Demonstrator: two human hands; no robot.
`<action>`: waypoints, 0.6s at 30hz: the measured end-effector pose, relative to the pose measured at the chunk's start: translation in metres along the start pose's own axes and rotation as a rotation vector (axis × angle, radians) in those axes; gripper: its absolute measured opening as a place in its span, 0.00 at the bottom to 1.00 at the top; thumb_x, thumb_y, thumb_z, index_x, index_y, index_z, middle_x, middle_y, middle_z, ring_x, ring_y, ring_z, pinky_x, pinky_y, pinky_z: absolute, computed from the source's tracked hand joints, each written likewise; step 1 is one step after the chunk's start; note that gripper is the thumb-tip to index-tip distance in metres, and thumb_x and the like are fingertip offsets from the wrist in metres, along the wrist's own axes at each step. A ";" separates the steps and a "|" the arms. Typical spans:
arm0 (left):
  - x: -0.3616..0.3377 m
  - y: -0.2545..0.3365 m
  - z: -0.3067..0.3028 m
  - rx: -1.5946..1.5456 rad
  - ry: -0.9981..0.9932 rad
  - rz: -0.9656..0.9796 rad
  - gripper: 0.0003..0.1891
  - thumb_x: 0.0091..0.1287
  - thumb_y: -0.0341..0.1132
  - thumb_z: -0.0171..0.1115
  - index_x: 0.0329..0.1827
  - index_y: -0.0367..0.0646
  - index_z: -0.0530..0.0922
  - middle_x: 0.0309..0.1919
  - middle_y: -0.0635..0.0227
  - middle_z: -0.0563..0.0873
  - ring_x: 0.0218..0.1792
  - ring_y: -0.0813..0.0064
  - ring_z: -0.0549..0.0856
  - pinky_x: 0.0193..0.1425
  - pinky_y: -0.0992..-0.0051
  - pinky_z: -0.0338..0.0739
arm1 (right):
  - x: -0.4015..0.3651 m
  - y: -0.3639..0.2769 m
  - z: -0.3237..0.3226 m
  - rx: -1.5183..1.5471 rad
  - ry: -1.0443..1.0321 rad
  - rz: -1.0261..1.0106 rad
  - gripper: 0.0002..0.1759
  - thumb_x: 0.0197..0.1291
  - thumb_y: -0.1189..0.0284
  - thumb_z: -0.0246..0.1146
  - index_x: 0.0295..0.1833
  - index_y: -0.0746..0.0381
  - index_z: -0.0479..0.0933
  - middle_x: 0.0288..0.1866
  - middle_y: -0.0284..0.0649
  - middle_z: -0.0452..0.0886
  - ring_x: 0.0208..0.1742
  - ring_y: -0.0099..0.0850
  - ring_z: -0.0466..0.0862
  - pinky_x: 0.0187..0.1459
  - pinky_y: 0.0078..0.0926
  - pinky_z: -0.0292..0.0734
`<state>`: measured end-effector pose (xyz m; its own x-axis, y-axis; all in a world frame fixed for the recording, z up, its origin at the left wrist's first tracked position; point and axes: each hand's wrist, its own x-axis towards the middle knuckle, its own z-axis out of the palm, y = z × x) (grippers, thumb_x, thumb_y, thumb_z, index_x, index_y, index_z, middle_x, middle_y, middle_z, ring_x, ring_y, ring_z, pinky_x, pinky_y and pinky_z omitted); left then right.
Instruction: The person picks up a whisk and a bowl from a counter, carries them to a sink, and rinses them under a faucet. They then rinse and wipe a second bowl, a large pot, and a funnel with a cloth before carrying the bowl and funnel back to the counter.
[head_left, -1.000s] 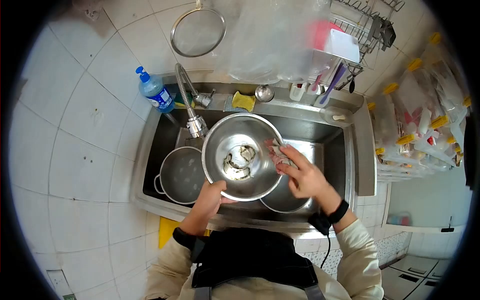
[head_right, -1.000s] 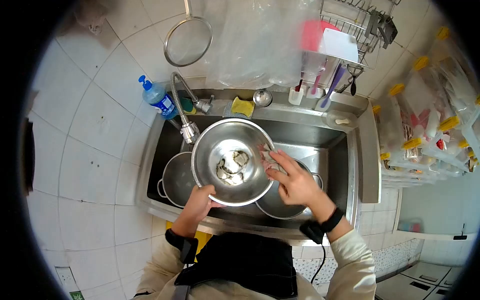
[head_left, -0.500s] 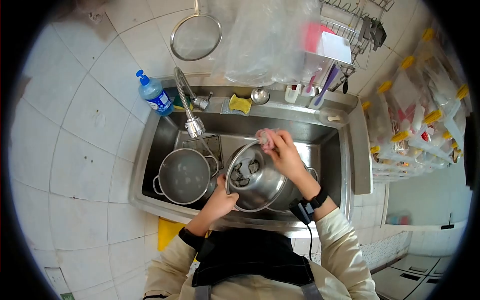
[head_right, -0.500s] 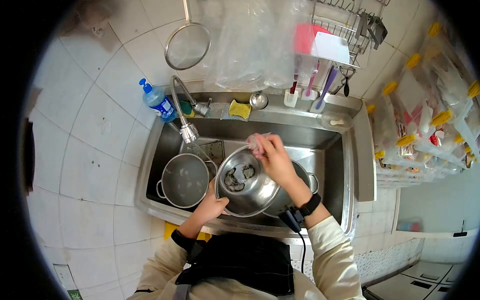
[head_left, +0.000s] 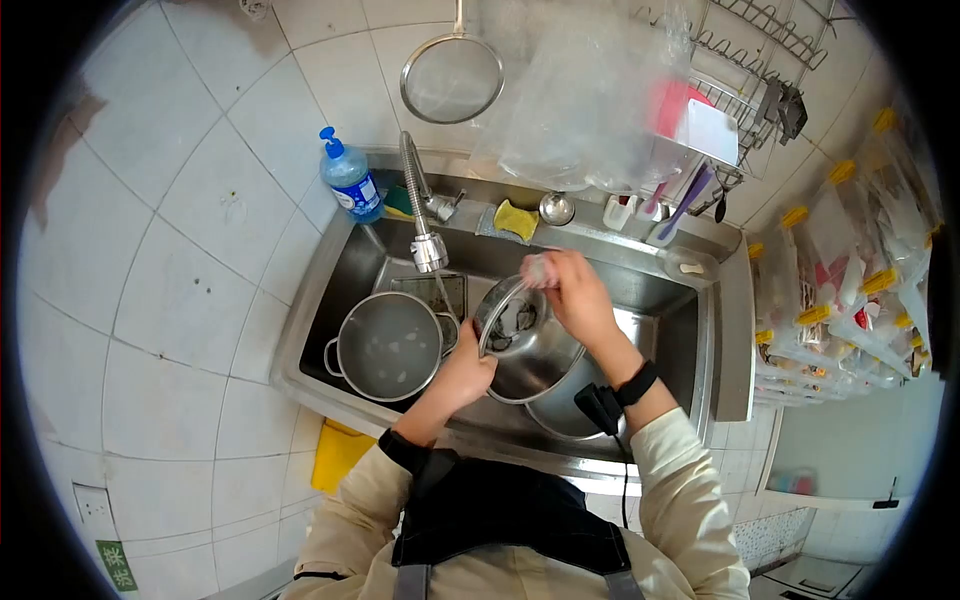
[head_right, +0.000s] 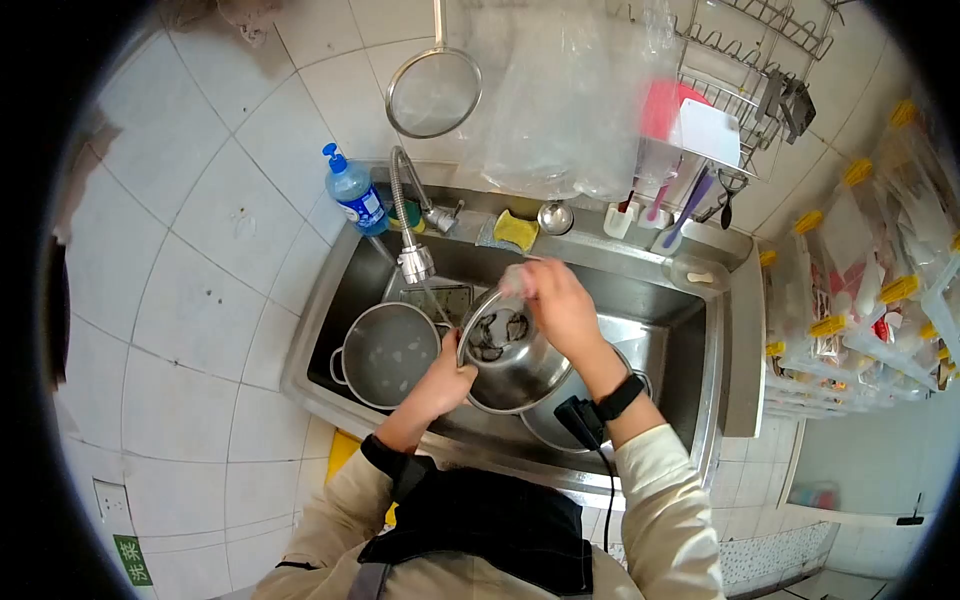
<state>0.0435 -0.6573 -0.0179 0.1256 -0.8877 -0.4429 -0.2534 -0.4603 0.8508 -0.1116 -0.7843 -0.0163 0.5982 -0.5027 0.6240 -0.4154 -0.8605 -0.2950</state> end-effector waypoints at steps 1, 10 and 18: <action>-0.002 -0.004 0.004 -0.077 0.034 0.064 0.33 0.55 0.28 0.46 0.65 0.35 0.46 0.52 0.44 0.67 0.44 0.58 0.78 0.31 0.69 0.79 | -0.013 0.010 0.010 0.034 0.123 0.186 0.16 0.45 0.78 0.59 0.43 0.62 0.70 0.43 0.45 0.74 0.43 0.44 0.75 0.44 0.34 0.73; 0.037 -0.079 0.059 -0.807 0.060 0.031 0.30 0.60 0.24 0.45 0.67 0.40 0.48 0.55 0.57 0.68 0.51 0.67 0.74 0.56 0.62 0.69 | -0.106 -0.011 0.065 0.839 0.440 1.144 0.12 0.53 0.77 0.56 0.44 0.61 0.64 0.38 0.40 0.74 0.26 0.28 0.77 0.20 0.24 0.71; 0.039 -0.080 0.038 -1.052 -0.227 0.151 0.24 0.58 0.27 0.55 0.58 0.37 0.62 0.54 0.60 0.72 0.53 0.64 0.74 0.58 0.61 0.67 | -0.096 -0.018 0.045 1.004 0.534 1.210 0.11 0.51 0.82 0.52 0.40 0.57 0.63 0.32 0.34 0.72 0.18 0.21 0.71 0.13 0.18 0.65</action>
<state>0.0325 -0.6550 -0.1144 -0.0459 -0.9635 -0.2636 0.7108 -0.2169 0.6691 -0.1307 -0.7237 -0.1036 -0.0955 -0.9753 -0.1991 0.2706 0.1670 -0.9481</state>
